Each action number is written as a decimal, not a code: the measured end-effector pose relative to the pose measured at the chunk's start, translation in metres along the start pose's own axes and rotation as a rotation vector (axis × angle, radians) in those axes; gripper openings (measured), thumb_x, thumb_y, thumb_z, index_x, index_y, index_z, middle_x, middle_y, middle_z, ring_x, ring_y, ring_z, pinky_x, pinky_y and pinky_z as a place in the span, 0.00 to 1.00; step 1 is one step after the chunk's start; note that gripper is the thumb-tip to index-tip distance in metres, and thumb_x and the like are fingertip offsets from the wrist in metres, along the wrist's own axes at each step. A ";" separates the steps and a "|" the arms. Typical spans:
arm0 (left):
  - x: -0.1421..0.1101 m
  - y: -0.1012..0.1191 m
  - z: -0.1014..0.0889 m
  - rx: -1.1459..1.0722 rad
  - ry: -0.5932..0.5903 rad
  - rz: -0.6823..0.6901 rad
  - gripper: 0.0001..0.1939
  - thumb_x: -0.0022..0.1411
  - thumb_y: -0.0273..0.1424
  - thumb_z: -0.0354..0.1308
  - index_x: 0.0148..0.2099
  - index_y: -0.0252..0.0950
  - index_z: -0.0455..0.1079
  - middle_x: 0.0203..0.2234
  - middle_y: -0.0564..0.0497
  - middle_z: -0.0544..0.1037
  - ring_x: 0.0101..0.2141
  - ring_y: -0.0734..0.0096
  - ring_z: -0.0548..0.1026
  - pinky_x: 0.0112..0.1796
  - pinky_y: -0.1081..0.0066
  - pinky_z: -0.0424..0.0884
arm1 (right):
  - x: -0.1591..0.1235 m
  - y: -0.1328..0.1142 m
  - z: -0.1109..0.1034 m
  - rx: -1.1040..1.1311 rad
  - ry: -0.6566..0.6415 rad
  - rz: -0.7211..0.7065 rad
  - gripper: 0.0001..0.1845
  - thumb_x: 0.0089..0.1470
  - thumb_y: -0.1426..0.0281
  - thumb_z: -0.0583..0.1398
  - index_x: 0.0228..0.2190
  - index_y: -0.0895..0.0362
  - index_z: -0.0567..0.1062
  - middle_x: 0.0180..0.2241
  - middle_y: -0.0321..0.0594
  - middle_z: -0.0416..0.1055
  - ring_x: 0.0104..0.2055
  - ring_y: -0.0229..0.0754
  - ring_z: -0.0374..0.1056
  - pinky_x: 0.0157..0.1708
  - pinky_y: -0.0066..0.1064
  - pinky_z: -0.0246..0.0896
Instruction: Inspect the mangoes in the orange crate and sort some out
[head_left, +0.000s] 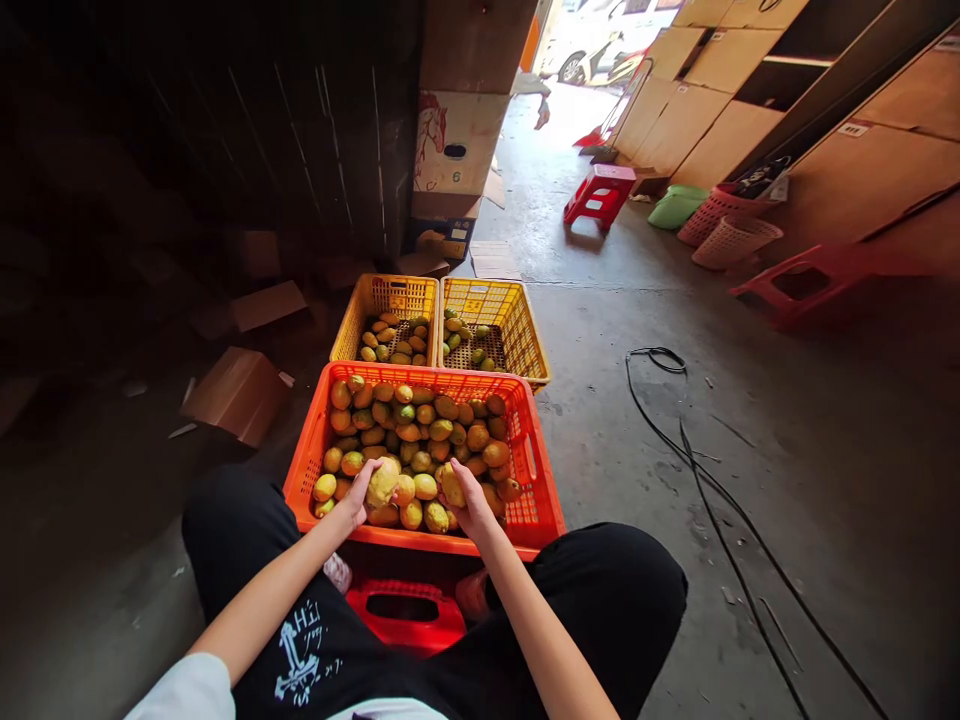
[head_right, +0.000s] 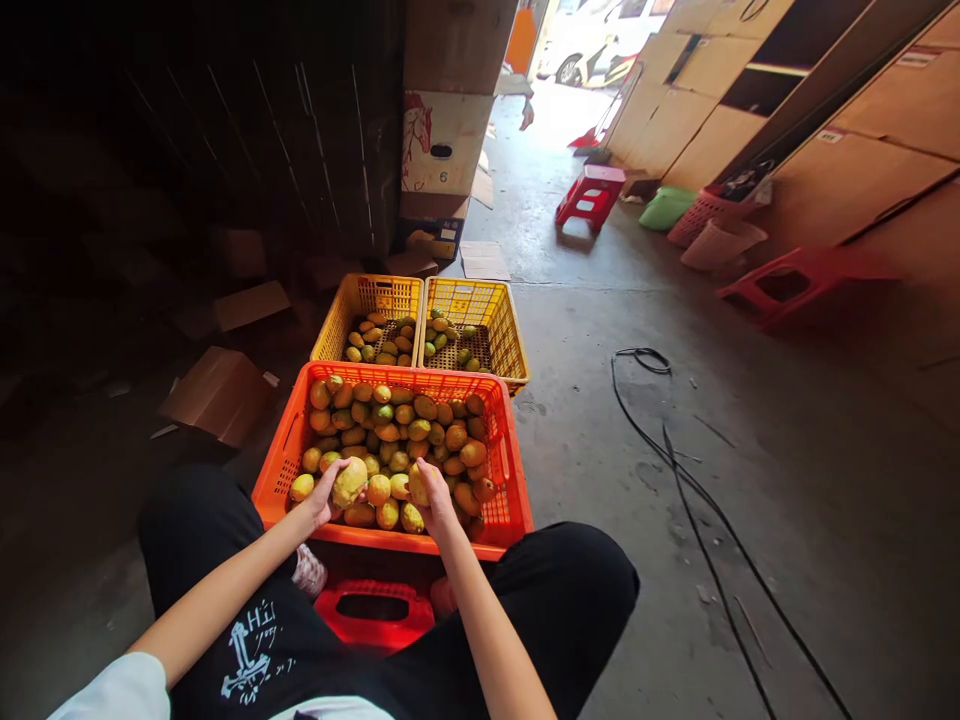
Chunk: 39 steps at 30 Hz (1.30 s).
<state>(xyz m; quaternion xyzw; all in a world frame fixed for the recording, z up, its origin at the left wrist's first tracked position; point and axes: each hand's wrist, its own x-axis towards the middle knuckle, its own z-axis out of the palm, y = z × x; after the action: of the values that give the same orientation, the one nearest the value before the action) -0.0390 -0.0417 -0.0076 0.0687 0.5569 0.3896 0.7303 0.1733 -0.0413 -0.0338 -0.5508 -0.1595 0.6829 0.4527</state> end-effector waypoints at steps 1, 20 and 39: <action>0.002 -0.002 -0.002 0.011 -0.005 0.018 0.18 0.63 0.45 0.68 0.43 0.37 0.70 0.30 0.48 0.80 0.33 0.60 0.82 0.32 0.66 0.82 | -0.001 0.000 0.000 0.006 0.006 0.005 0.27 0.38 0.50 0.75 0.35 0.49 0.74 0.29 0.33 0.76 0.28 0.41 0.75 0.26 0.29 0.70; 0.015 -0.013 -0.015 0.060 -0.040 0.193 0.20 0.54 0.42 0.77 0.37 0.35 0.72 0.26 0.51 0.75 0.29 0.67 0.75 0.31 0.68 0.79 | 0.004 0.009 0.004 0.061 -0.009 0.012 0.20 0.40 0.53 0.69 0.33 0.51 0.79 0.29 0.36 0.77 0.34 0.49 0.76 0.30 0.36 0.72; 0.012 -0.010 -0.013 0.032 -0.022 0.128 0.21 0.51 0.37 0.78 0.41 0.36 0.72 0.33 0.48 0.79 0.34 0.61 0.79 0.34 0.65 0.81 | -0.001 0.012 0.009 0.149 -0.042 0.014 0.28 0.32 0.63 0.79 0.34 0.50 0.74 0.29 0.31 0.77 0.31 0.43 0.79 0.36 0.33 0.75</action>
<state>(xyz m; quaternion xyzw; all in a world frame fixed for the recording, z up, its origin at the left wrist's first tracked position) -0.0442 -0.0446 -0.0268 0.1200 0.5493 0.4259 0.7088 0.1601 -0.0464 -0.0393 -0.5023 -0.1139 0.7073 0.4842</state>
